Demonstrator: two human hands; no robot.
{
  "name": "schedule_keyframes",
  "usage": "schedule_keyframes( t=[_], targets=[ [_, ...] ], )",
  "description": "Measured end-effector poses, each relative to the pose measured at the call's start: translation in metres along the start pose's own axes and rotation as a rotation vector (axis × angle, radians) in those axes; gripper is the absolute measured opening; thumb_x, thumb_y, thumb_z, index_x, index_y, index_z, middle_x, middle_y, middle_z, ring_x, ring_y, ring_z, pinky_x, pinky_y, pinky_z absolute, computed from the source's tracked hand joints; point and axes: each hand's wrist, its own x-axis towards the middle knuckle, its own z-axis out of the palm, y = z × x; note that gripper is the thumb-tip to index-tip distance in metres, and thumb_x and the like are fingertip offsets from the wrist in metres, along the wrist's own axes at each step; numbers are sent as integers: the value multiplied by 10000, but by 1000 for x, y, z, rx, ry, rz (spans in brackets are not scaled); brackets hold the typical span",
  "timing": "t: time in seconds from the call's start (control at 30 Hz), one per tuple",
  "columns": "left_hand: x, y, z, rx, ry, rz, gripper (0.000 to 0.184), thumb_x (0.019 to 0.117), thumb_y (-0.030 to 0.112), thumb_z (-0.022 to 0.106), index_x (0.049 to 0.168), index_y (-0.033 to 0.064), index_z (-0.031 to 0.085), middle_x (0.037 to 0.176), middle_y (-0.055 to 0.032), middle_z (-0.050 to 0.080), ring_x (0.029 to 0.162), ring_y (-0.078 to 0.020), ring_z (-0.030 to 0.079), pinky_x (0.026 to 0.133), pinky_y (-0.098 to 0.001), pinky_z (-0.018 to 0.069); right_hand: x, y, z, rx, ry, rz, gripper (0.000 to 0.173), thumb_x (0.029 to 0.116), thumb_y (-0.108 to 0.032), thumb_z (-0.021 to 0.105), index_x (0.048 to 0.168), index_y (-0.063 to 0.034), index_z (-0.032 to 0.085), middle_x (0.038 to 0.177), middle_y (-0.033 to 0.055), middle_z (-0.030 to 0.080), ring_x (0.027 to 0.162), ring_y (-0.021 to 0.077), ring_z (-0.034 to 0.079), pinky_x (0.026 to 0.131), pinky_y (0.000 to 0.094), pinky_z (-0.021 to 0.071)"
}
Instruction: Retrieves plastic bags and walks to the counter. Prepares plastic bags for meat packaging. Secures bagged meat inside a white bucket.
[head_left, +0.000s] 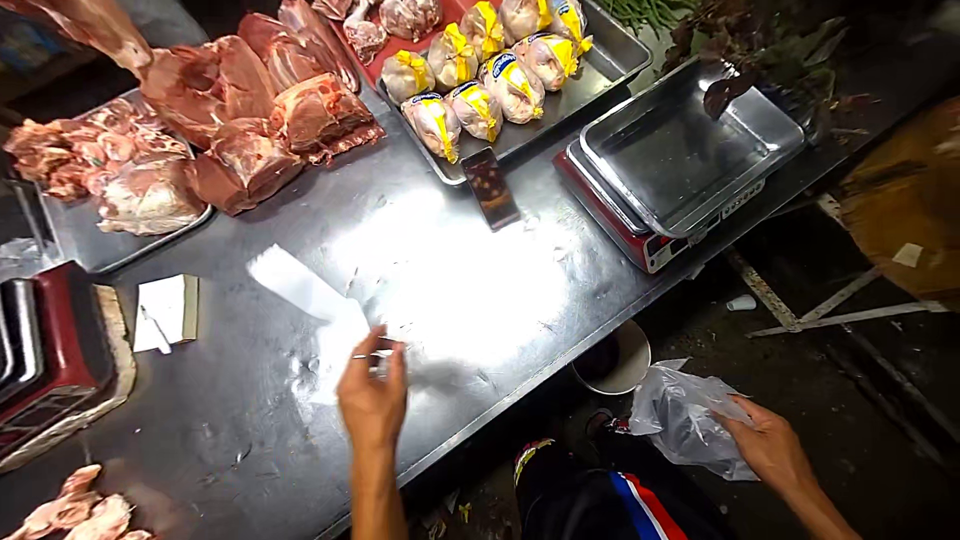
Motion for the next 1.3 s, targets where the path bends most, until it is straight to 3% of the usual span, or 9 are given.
schedule_keyframes(
  t=[0.2,0.33,0.43,0.5,0.57,0.63,0.77,1.0,1.3],
  targets=[
    [-46,-46,92,13,-256,-195,470,965,388,669,1320,79,670,1090,-80,748,986,-245,711,896,-502,561,-1,-14,23,-4,-85,-26,217,933,-115,663,1117,-48,757,995,136,744,946,240,707,880,530,546],
    [-59,-43,91,-13,-195,-74,763,823,623,735,1337,64,659,1326,-106,678,1353,-328,547,1204,-603,280,2,-20,30,8,-97,-19,222,937,-148,651,1107,-53,757,972,121,743,918,216,703,856,505,549],
    [-67,-32,82,8,-90,10,952,761,730,725,1412,48,596,1496,-153,550,1491,-422,349,1224,-662,158,6,-23,33,12,-118,-13,223,942,-165,651,1110,-63,757,971,110,744,916,201,702,854,493,550],
    [-77,-9,72,-35,25,46,911,796,688,729,1401,19,598,1508,-177,528,1491,-410,351,1232,-631,201,10,-23,35,31,-132,-6,218,944,-163,655,1112,-69,757,970,102,744,908,185,700,850,477,550],
    [-98,33,72,-178,108,43,780,838,544,762,1336,-37,609,1399,-213,595,1384,-345,497,1173,-515,385,13,-25,37,72,-143,15,219,938,-154,650,1111,-72,756,977,84,745,907,155,699,854,448,556],
    [-128,78,90,-415,-21,15,774,845,489,801,1350,-53,579,1370,-207,611,1328,-265,558,1126,-432,465,13,-28,40,140,-163,51,228,929,-151,652,1113,-64,754,976,68,746,895,125,697,847,405,565],
    [-190,120,176,-562,-395,-79,1166,714,606,868,1561,-17,364,1611,-196,378,1497,-286,370,1219,-468,364,-1,-37,43,273,-231,111,231,905,-138,648,1091,-52,754,948,42,748,858,82,698,810,324,582],
    [-222,94,242,-461,-466,-248,703,869,353,805,1455,58,553,1251,-107,669,1098,-175,671,959,-364,573,-17,-29,23,407,-220,118,214,926,-131,612,1061,-57,762,926,22,756,841,80,709,778,281,599],
    [-216,51,223,-479,-436,-379,267,863,183,785,1098,70,729,903,-13,726,822,-101,695,790,-318,595,13,0,-1,242,-60,19,254,857,-72,658,1091,-60,757,1026,38,757,943,95,703,854,307,581]
  ],
)
